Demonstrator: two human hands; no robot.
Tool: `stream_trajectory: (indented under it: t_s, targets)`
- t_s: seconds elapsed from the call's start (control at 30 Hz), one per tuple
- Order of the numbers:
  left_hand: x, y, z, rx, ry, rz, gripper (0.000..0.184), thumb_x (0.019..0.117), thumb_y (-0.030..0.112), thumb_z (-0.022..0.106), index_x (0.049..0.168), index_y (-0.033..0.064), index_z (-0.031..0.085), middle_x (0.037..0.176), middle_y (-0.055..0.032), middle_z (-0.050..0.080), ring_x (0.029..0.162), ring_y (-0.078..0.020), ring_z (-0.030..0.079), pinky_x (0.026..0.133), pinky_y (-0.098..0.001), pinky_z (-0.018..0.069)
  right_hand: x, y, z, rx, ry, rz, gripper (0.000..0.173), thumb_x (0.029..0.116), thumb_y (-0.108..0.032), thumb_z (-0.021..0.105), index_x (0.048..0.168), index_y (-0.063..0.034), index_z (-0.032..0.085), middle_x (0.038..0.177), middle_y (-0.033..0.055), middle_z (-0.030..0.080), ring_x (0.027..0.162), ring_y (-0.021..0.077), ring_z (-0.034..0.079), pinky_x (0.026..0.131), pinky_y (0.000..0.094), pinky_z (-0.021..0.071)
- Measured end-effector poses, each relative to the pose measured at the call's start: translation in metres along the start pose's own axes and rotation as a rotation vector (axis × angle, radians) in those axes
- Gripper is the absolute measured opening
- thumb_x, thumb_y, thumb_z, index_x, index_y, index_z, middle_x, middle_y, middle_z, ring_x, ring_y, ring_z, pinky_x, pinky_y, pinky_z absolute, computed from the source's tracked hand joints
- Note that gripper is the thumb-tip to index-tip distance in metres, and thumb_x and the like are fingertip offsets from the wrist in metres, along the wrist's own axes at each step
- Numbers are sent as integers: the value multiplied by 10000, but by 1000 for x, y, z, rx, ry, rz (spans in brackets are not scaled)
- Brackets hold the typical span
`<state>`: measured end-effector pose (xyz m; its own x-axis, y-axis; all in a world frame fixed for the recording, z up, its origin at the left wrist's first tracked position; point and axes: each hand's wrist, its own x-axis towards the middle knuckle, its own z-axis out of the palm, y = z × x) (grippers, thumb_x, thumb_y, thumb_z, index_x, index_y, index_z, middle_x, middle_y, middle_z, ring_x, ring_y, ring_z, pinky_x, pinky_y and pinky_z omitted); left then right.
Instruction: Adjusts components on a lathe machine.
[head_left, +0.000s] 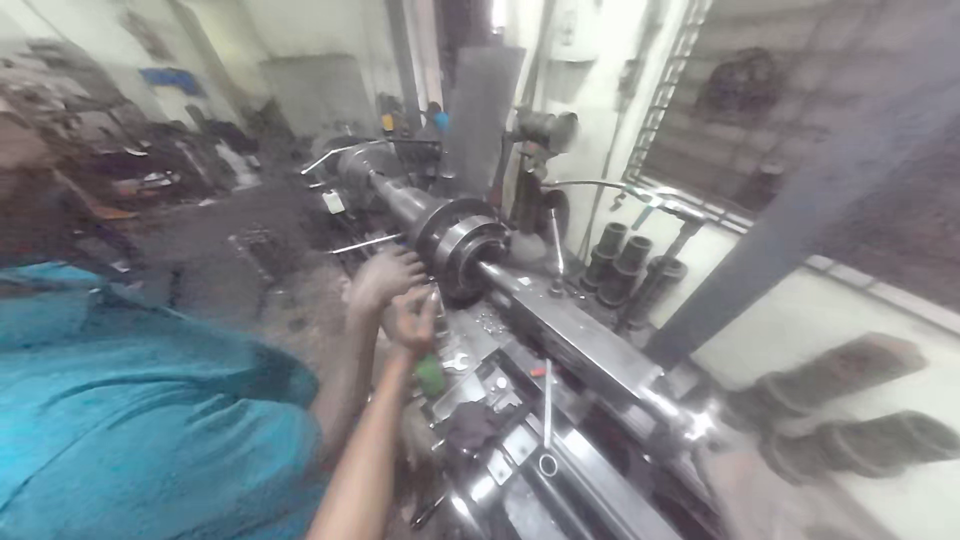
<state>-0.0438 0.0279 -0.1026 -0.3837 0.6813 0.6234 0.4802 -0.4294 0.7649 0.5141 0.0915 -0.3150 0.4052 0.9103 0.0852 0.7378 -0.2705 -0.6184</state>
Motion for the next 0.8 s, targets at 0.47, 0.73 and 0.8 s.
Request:
stream_trajectory:
  t_s: [0.47,0.73,0.8]
  targets:
    - [16,-4,-6,418,-125,349,166,889,106,562,819,26,690,1071,-149,717,1070,-304,671,967,-511,537,-81,-14,-39,140,-187,-101,355,995,-292,579,863,6,722,739,164,675,680,318,648,671,604,512]
    - [5,0,7,37,16,272,417,997,326,481,701,84,647,636,58,595,568,-17,553,546,-255,506,-61,-54,-78,246,78,-172,410,985,-304,579,725,10,622,605,91,574,520,193,547,532,463,477]
    - [6,0,6,31,21,287,373,999,283,481,698,107,615,621,88,563,548,9,526,529,-220,483,-51,-65,-85,167,129,-163,430,977,-322,577,713,13,629,620,153,593,552,290,569,564,562,449]
